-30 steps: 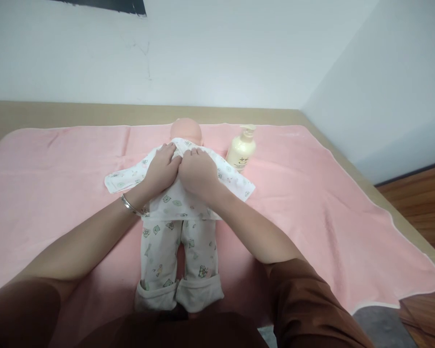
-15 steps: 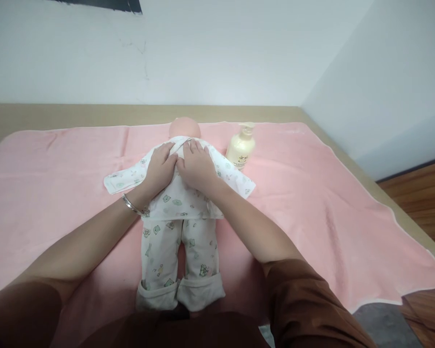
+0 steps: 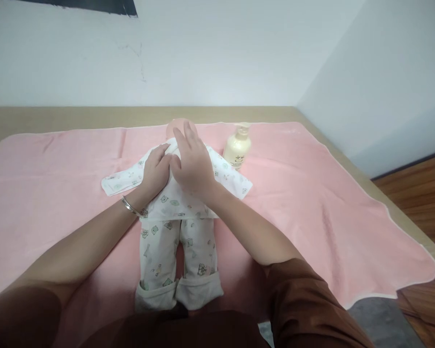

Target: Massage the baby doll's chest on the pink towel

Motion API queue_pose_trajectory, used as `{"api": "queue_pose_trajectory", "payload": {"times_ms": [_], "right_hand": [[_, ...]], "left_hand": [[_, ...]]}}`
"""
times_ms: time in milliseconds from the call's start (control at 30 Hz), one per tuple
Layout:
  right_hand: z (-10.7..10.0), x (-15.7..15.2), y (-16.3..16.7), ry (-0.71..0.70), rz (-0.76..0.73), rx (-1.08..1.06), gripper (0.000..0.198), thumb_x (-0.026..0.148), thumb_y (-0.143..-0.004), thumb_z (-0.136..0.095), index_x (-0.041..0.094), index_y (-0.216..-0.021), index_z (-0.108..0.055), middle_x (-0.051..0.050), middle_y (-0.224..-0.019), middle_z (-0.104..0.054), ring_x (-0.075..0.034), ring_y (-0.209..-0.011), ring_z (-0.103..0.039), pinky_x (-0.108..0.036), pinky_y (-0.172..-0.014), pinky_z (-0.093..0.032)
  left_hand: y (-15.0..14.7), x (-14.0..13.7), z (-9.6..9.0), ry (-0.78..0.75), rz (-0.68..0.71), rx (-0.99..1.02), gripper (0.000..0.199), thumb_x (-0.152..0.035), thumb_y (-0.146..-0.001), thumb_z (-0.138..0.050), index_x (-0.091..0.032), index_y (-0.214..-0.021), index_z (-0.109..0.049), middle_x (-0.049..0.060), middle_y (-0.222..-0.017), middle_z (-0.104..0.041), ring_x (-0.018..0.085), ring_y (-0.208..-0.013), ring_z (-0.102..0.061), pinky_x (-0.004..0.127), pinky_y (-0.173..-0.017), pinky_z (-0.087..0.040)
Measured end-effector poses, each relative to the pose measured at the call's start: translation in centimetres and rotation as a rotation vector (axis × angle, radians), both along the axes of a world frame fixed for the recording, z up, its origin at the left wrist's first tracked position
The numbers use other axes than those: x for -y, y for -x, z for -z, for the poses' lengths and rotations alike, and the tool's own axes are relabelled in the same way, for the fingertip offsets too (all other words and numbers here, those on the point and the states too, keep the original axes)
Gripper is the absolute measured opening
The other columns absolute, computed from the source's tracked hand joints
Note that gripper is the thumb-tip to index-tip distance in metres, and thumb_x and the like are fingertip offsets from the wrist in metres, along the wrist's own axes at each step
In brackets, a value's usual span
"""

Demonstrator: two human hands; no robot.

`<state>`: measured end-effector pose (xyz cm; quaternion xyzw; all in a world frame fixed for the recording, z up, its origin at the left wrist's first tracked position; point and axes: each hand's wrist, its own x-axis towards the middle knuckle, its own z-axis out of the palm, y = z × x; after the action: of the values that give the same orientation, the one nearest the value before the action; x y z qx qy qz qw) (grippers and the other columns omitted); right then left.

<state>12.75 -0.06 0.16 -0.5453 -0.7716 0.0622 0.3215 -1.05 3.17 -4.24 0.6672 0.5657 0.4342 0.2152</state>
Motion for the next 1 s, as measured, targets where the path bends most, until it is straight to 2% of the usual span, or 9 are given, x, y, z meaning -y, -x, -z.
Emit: {"api": "queue_pose_trajectory", "payload": {"times_ms": [100,167,367,567,667,733,833,1000], "right_hand": [[1.7,-0.9,0.4,0.097,-0.031,0.102,0.054,0.020,-0.095,-0.037,0.006,-0.146,-0.047,-0.020,-0.162,-0.035,-0.034,-0.153,-0.029,-0.057,-0.126,-0.023],[2.2,-1.3,0.4,0.110,-0.045,0.095,0.052,0.024,-0.096,-0.037,0.007,-0.143,-0.051,-0.020,-0.159,-0.039,-0.035,-0.151,-0.032,-0.060,-0.125,-0.023],[1.4,-0.8,0.2,-0.004,-0.024,-0.009,0.057,0.019,-0.092,-0.037,0.012,-0.148,-0.046,-0.013,-0.165,-0.029,-0.028,-0.154,-0.028,-0.054,-0.125,-0.026],[1.8,-1.6,0.2,0.148,-0.113,0.143,0.051,0.023,-0.096,-0.038,0.013,-0.144,-0.051,-0.015,-0.160,-0.040,-0.033,-0.150,-0.035,-0.063,-0.124,-0.022],[1.2,-1.8,-0.3,0.135,-0.094,0.093,0.052,0.024,-0.096,-0.039,0.008,-0.144,-0.050,-0.020,-0.160,-0.038,-0.032,-0.149,-0.036,-0.056,-0.124,-0.027],[0.9,-1.7,-0.4,0.083,-0.045,0.033,0.054,0.023,-0.096,-0.037,0.008,-0.147,-0.046,-0.019,-0.162,-0.034,-0.029,-0.150,-0.035,-0.051,-0.124,-0.030],[1.3,-1.5,0.0,0.044,-0.027,0.027,0.056,0.019,-0.094,-0.037,0.010,-0.148,-0.044,-0.016,-0.164,-0.032,-0.029,-0.154,-0.028,-0.053,-0.126,-0.026],[1.5,-1.0,0.6,0.108,-0.053,0.107,0.046,0.022,-0.096,-0.036,0.012,-0.135,-0.059,-0.015,-0.157,-0.044,-0.035,-0.153,-0.029,-0.065,-0.125,-0.017]], "left_hand": [[0.1,-0.1,0.2,-0.018,0.001,0.015,0.043,-0.030,-0.091,-0.040,-0.017,-0.123,-0.064,0.011,-0.137,-0.063,0.028,-0.131,-0.054,0.047,-0.119,-0.038],[0.1,-0.1,0.3,-0.021,0.000,0.018,0.043,-0.031,-0.091,-0.040,-0.017,-0.124,-0.063,0.011,-0.137,-0.063,0.027,-0.131,-0.053,0.046,-0.119,-0.038],[0.1,0.0,0.4,-0.024,-0.005,0.028,0.042,-0.030,-0.090,-0.042,-0.020,-0.123,-0.064,0.009,-0.135,-0.064,0.027,-0.130,-0.054,0.046,-0.118,-0.040],[0.2,-0.2,0.4,-0.012,0.005,-0.005,0.044,-0.030,-0.089,-0.043,-0.018,-0.126,-0.063,0.010,-0.138,-0.063,0.028,-0.132,-0.053,0.048,-0.120,-0.038],[0.2,-0.1,0.3,-0.002,-0.006,0.000,0.045,-0.030,-0.087,-0.045,-0.019,-0.127,-0.062,0.010,-0.138,-0.063,0.027,-0.133,-0.053,0.047,-0.120,-0.039],[0.2,0.0,0.3,-0.004,-0.010,0.005,0.045,-0.030,-0.087,-0.046,-0.019,-0.127,-0.063,0.010,-0.139,-0.062,0.027,-0.133,-0.053,0.046,-0.119,-0.039],[0.2,0.0,0.3,-0.018,-0.001,0.018,0.042,-0.029,-0.088,-0.044,-0.020,-0.124,-0.064,0.008,-0.135,-0.064,0.026,-0.130,-0.054,0.045,-0.118,-0.041],[0.2,0.0,0.3,-0.029,0.010,0.040,0.039,-0.028,-0.089,-0.042,-0.020,-0.120,-0.065,0.009,-0.131,-0.066,0.026,-0.124,-0.057,0.046,-0.115,-0.042]]}}
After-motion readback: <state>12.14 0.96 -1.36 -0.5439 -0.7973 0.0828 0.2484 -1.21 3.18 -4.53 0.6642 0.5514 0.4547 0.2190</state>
